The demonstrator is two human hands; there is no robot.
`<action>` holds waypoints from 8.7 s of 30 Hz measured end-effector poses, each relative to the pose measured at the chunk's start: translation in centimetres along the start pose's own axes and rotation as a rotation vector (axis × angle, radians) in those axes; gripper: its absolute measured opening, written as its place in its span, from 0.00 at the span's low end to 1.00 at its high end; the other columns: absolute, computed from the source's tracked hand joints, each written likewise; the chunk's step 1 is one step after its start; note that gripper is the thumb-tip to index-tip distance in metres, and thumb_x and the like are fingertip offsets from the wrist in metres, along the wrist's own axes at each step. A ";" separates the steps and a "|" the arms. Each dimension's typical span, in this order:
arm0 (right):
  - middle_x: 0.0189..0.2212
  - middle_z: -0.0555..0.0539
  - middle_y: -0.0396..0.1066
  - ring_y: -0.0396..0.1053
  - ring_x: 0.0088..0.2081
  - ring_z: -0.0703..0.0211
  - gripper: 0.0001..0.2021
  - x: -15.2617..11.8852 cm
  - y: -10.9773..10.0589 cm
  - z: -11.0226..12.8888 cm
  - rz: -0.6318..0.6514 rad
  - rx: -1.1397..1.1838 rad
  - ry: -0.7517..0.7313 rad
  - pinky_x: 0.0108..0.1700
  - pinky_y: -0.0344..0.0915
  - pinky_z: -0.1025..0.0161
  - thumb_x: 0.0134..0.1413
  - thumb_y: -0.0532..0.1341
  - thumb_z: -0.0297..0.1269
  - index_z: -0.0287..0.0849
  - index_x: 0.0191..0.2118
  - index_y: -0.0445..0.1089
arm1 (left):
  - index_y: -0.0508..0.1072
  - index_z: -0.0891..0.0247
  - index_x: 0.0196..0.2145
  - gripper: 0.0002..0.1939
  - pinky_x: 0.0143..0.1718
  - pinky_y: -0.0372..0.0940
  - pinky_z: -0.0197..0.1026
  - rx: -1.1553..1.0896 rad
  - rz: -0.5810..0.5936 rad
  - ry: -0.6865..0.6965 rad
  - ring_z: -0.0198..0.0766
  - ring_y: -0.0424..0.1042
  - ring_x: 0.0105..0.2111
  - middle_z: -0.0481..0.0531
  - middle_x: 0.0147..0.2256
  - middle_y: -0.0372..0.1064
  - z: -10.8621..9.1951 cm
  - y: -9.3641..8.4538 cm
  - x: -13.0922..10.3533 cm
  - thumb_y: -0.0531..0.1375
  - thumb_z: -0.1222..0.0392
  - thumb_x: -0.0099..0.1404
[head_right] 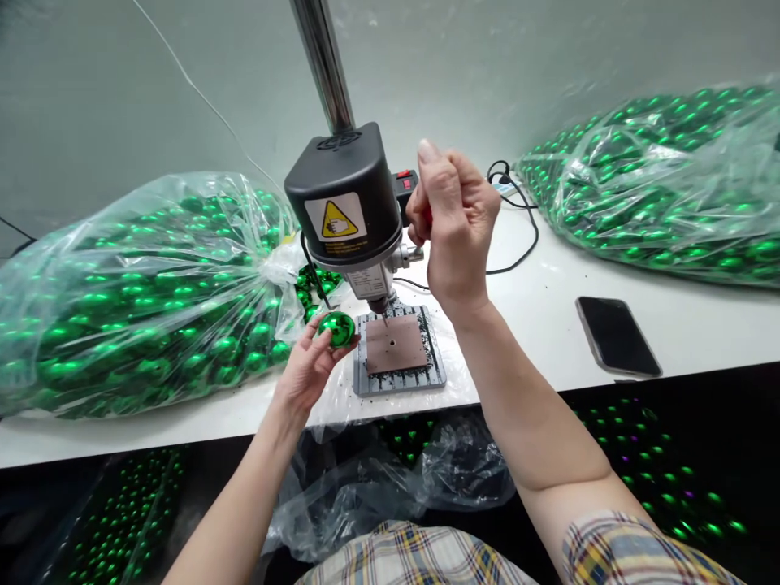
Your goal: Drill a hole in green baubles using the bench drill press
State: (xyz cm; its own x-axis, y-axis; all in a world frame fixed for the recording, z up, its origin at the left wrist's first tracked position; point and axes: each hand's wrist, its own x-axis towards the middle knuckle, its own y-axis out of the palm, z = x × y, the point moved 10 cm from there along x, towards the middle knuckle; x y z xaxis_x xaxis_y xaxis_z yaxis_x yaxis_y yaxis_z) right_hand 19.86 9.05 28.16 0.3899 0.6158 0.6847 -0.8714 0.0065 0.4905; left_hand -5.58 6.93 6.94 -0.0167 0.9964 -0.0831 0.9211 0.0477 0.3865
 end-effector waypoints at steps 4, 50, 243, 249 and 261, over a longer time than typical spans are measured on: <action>0.14 0.57 0.51 0.49 0.16 0.70 0.24 0.1 0.1 0.0 0.024 0.004 -0.003 0.17 0.44 0.64 0.61 0.65 0.45 0.45 0.21 0.54 | 0.70 0.60 0.47 0.33 0.47 0.70 0.45 0.234 -0.091 0.119 0.41 0.77 0.41 0.53 0.40 0.78 2.1 -0.1 1.8 0.77 0.49 0.49; 0.14 0.56 0.45 0.44 0.17 0.70 0.28 -5.0 -1.9 1.3 0.067 -0.054 -0.163 0.23 0.45 0.61 0.61 0.63 0.38 0.41 0.17 0.45 | 0.74 0.61 0.50 0.29 0.52 0.70 0.48 0.586 0.131 0.256 0.47 0.77 0.49 0.56 0.48 0.76 5.5 4.5 2.6 0.75 0.54 0.53; 0.12 0.57 0.48 0.45 0.14 0.71 0.27 0.9 0.6 -0.8 -0.068 -0.059 0.222 0.17 0.42 0.65 0.63 0.63 0.41 0.44 0.16 0.53 | 0.71 0.60 0.44 0.18 0.48 0.68 0.47 0.762 -0.012 0.468 0.45 0.74 0.45 0.54 0.43 0.73 2.5 4.3 -3.4 0.71 0.56 0.59; 0.11 0.56 0.48 0.44 0.14 0.69 0.24 0.9 -0.2 -1.3 -0.075 -0.063 0.151 0.16 0.41 0.61 0.59 0.64 0.37 0.46 0.17 0.53 | 0.76 0.56 0.43 0.18 0.44 0.67 0.49 1.139 0.384 0.385 0.50 0.71 0.43 0.55 0.42 0.75 2.6 4.3 -8.3 0.72 0.49 0.59; 0.12 0.55 0.50 0.46 0.14 0.68 0.22 0.6 -0.1 -0.5 -0.069 -0.058 0.073 0.15 0.41 0.61 0.58 0.65 0.35 0.45 0.17 0.56 | 0.68 0.60 0.25 0.14 0.56 0.61 0.56 0.895 -0.305 0.189 0.62 0.72 0.51 0.59 0.32 0.73 -5.5 -5.0 15.6 0.70 0.70 0.49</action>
State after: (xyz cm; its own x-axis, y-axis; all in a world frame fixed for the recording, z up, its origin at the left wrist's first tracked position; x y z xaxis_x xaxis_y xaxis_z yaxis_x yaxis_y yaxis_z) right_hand 20.04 9.83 28.28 0.4288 0.6678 0.6084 -0.8599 0.0953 0.5014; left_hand -12.63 22.61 8.78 -0.2945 0.9487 0.1151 0.8213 0.3128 -0.4771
